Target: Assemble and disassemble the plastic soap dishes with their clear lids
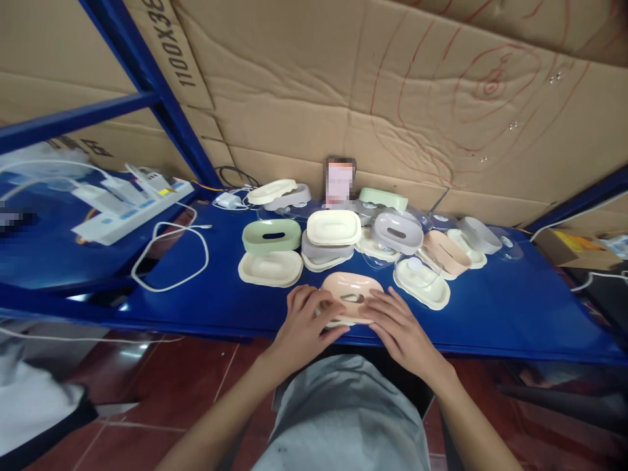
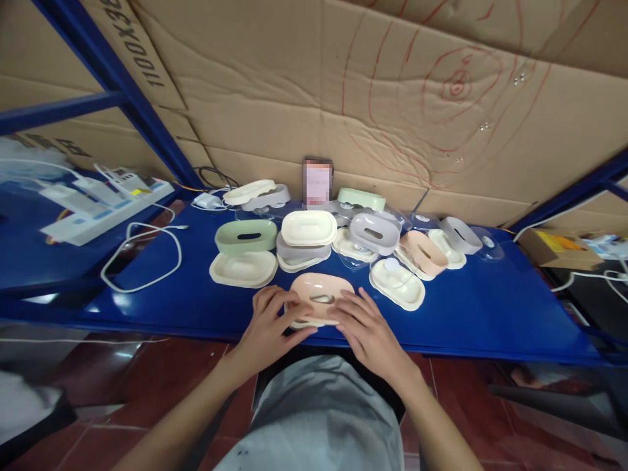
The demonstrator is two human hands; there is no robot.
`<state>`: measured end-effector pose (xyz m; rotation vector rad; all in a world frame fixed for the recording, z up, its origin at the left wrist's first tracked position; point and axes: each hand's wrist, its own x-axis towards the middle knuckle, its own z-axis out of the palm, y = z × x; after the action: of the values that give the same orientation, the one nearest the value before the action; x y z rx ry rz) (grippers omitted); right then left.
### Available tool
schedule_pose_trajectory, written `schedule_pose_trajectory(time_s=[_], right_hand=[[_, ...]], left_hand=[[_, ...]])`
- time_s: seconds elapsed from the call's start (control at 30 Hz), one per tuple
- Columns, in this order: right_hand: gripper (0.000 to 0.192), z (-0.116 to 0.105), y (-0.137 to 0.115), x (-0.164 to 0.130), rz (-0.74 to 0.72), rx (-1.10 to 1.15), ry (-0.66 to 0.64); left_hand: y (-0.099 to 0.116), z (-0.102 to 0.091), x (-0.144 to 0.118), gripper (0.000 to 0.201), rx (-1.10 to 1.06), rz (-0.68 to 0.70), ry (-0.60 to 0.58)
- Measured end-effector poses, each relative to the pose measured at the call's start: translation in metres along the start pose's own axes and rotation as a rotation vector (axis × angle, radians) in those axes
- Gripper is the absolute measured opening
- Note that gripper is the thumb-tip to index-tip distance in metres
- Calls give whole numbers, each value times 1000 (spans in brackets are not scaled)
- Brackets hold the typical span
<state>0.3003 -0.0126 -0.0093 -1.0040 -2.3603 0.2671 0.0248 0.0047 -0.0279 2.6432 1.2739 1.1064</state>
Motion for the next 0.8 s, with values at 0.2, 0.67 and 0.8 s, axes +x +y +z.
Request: schedule_pose_trajectory(time_s=[0.2,0.67,0.8], right_hand=[[52,-2,0,2,-35,69,7],[50,4,3,11,-21,-52,-57],[47,9,4,16,4,-122,52]], left_hand=[[-4,3,2,48,-101,36,39],[0,4,4,39,-56,51,51],[-3,4,3,27,-72,23,50]])
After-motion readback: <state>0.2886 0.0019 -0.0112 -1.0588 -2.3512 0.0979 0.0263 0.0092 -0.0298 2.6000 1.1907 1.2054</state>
